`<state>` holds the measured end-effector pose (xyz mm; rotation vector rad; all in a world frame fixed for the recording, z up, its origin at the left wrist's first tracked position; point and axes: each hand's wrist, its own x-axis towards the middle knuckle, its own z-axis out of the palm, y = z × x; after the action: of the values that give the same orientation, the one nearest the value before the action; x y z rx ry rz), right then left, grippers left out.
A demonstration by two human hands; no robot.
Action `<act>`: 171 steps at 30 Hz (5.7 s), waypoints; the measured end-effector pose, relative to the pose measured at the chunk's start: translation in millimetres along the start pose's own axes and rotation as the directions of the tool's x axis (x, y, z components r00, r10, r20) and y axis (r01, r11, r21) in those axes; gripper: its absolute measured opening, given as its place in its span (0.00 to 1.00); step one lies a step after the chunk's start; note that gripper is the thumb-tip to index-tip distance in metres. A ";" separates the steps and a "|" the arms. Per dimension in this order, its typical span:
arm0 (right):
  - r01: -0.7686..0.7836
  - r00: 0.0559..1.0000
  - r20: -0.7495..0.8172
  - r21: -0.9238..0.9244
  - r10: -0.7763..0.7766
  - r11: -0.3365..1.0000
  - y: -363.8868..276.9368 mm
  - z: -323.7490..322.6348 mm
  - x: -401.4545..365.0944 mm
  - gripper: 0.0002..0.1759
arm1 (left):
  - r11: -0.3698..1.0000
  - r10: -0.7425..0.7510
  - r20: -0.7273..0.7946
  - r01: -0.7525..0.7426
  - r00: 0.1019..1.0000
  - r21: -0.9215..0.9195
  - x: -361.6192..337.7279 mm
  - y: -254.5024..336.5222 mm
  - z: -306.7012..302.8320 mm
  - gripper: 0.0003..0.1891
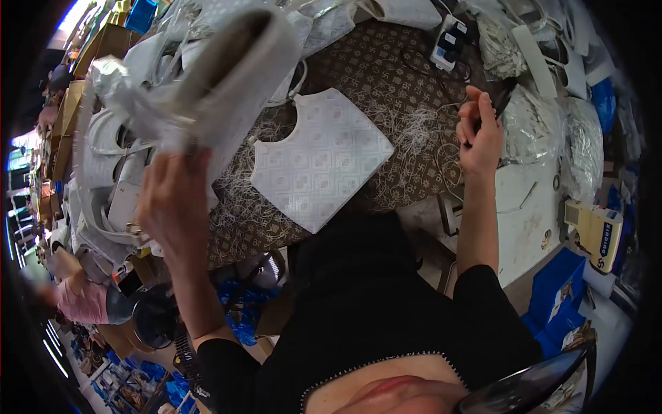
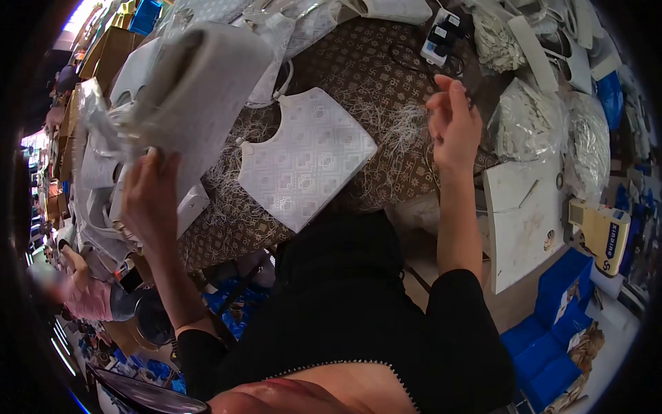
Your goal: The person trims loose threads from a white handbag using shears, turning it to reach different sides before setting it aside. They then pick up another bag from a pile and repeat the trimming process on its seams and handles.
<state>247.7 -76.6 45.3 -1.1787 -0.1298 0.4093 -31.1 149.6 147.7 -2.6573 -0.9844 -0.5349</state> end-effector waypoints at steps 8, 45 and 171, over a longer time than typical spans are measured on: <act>-0.022 0.998 0.063 -0.095 0.028 0.995 19.2 6.9 1.6 0.17 | 0.746 0.632 0.755 0.125 0.177 -0.654 -105.2 111.4 74.3 0.19; 0.049 0.964 0.250 -0.499 0.090 0.865 196.6 36.1 -4.8 0.10 | -0.362 -0.555 0.472 0.312 0.685 -0.878 262.8 -85.4 399.9 0.09; 0.379 0.866 0.500 -0.621 -0.026 0.686 -15.2 82.7 -27.1 0.13 | -0.059 -0.156 0.377 0.372 0.913 -0.926 -43.0 -18.5 61.0 0.14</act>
<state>200.9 -19.7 94.0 -1.7894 -0.9068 0.4391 -58.4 160.6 76.7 -3.7474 -1.6361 -1.7973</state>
